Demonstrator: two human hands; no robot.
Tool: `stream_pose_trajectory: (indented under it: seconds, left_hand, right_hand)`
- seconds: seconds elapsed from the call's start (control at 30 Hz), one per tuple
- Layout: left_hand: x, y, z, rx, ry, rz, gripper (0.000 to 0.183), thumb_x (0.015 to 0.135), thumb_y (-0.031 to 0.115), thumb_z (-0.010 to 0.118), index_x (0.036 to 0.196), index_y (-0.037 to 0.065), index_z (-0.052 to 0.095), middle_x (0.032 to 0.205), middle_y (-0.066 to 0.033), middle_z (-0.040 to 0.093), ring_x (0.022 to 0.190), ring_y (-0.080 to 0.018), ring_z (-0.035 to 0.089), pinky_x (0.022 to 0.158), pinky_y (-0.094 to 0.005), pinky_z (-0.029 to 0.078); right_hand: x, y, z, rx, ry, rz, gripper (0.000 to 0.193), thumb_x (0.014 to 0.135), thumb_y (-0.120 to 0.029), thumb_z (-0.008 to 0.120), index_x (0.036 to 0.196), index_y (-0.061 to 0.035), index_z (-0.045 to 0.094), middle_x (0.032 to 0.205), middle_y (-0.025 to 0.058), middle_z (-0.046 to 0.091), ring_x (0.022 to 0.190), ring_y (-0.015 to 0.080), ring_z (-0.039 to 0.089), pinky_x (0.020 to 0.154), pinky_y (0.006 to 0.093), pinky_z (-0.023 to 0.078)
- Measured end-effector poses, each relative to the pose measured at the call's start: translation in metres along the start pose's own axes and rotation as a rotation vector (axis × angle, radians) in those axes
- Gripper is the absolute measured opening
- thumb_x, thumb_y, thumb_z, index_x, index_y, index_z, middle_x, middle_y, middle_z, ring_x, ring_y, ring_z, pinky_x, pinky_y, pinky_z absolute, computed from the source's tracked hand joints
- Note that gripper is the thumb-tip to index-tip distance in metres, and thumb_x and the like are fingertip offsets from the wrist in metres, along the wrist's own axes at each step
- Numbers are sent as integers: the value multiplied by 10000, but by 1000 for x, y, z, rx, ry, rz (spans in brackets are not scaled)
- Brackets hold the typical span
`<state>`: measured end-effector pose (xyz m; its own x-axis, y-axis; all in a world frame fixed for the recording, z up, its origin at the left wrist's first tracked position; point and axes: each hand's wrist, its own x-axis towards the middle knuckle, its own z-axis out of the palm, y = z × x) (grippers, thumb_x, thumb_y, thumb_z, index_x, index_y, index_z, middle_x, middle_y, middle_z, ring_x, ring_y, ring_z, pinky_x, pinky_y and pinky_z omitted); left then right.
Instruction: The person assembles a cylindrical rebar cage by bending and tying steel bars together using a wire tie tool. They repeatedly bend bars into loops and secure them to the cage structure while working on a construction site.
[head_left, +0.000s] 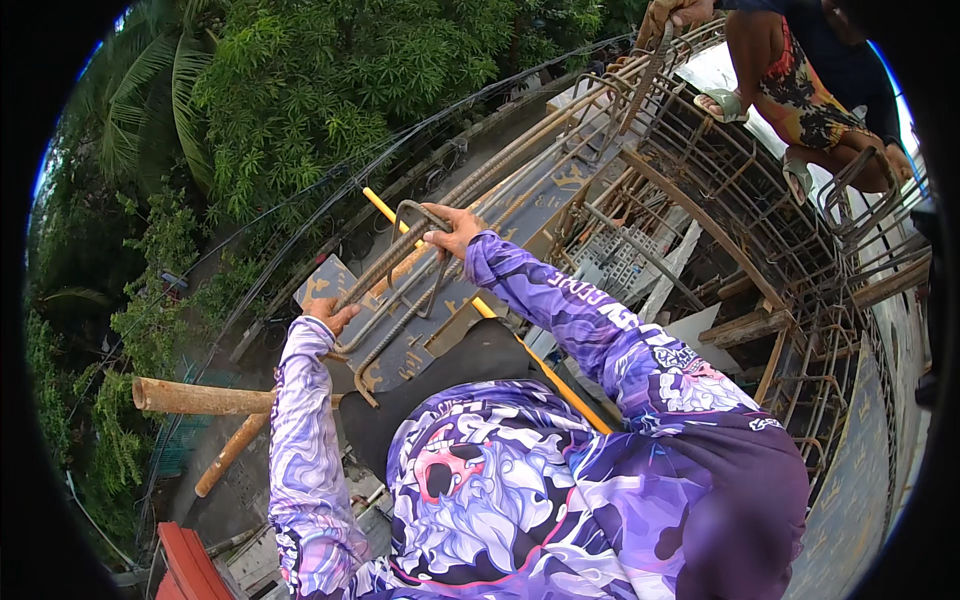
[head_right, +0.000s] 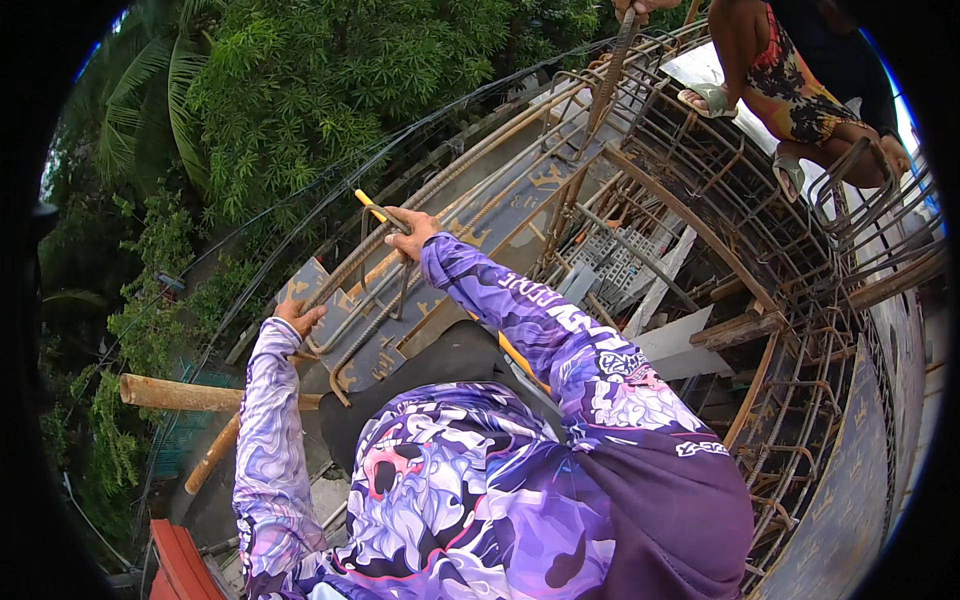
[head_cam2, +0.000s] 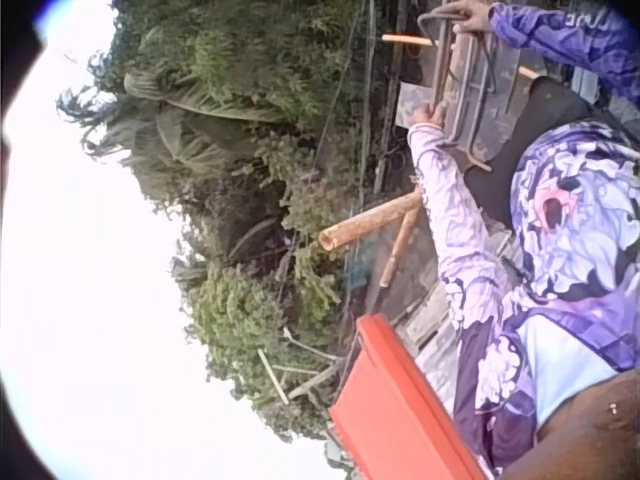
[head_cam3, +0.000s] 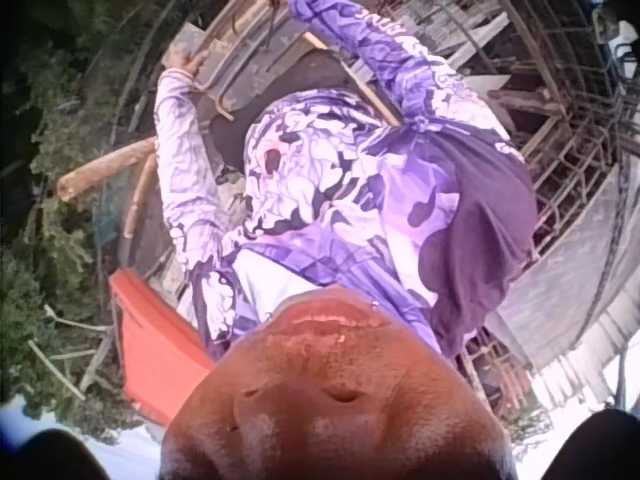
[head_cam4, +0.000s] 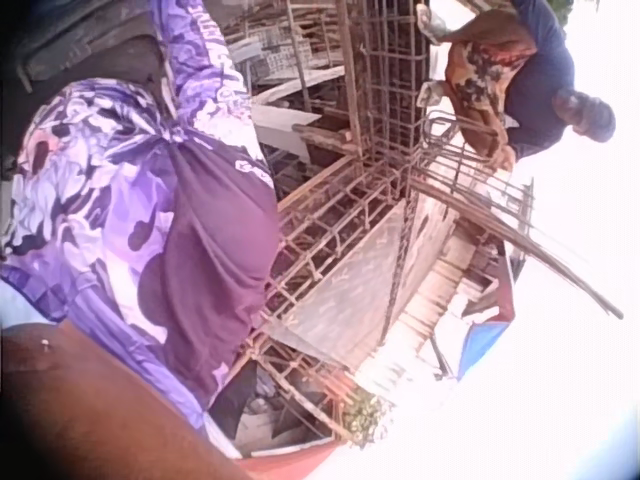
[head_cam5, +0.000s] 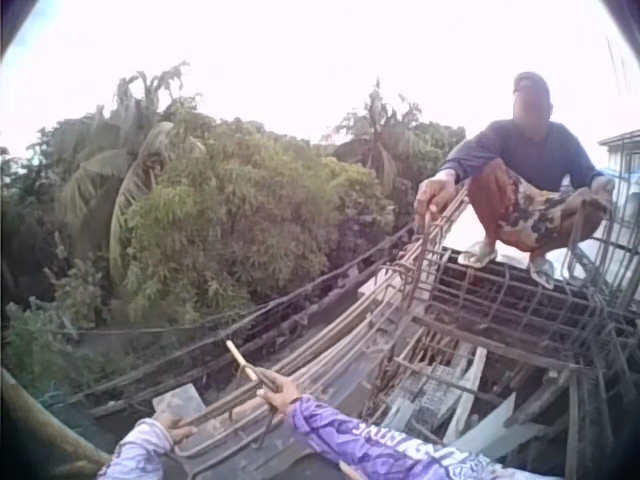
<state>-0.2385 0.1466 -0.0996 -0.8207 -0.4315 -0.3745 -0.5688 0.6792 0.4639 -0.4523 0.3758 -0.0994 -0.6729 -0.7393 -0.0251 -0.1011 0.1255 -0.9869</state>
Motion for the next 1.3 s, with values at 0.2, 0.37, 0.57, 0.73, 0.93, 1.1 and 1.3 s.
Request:
stream_pose_trajectory:
  seconds: [0.2,0.37,0.57,0.73,0.93,1.1,1.3]
  left_hand:
    - [-2,-5,-1,-5,10,19,526,770,544,631,807,21,665,626,-72,616,590,-189,596,589,-336,479]
    - [-7,5,-9,-57,-109,-63,535,772,533,644,791,-2,637,596,-70,582,541,-175,559,504,-320,443]
    - [-17,14,-17,-48,-123,-6,580,766,579,613,811,2,634,623,-71,597,580,-181,586,538,-321,468]
    - [-13,13,-16,-107,-129,-1,605,754,600,616,863,6,649,641,-94,606,608,-203,602,555,-333,475]
    - [-20,20,-20,-16,-124,-69,566,772,565,616,841,5,653,639,-94,610,600,-193,596,542,-335,470]
    - [-15,13,-13,4,-107,-59,511,775,517,640,808,8,650,632,-78,615,590,-189,597,562,-338,480]
    - [-23,8,-8,4,-105,38,567,791,550,600,785,-17,620,610,-114,597,597,-223,604,560,-366,471]
  right_hand:
    - [19,7,-23,-73,5,-7,522,823,-134,639,1318,-170,478,837,86,665,585,104,601,576,272,521]
    - [-24,2,60,-61,242,-81,498,853,-239,616,1324,-178,466,870,147,663,643,212,614,653,333,497]
    - [-31,6,78,-282,487,-521,416,872,-249,582,1269,-148,507,832,222,642,745,384,625,671,434,481]
    - [-3,32,12,-485,741,-557,371,869,-255,598,1223,-153,561,783,193,649,691,310,653,614,382,489]
    - [44,22,-143,-416,711,-401,371,872,-283,575,1213,-137,565,958,194,649,868,347,632,745,386,493]
    - [80,29,-195,-501,740,-324,349,859,-268,578,1174,-118,588,964,180,656,917,301,637,793,363,492]
    - [58,22,-192,-719,493,-316,364,873,-264,565,1227,-188,541,817,208,647,789,324,654,684,381,509]
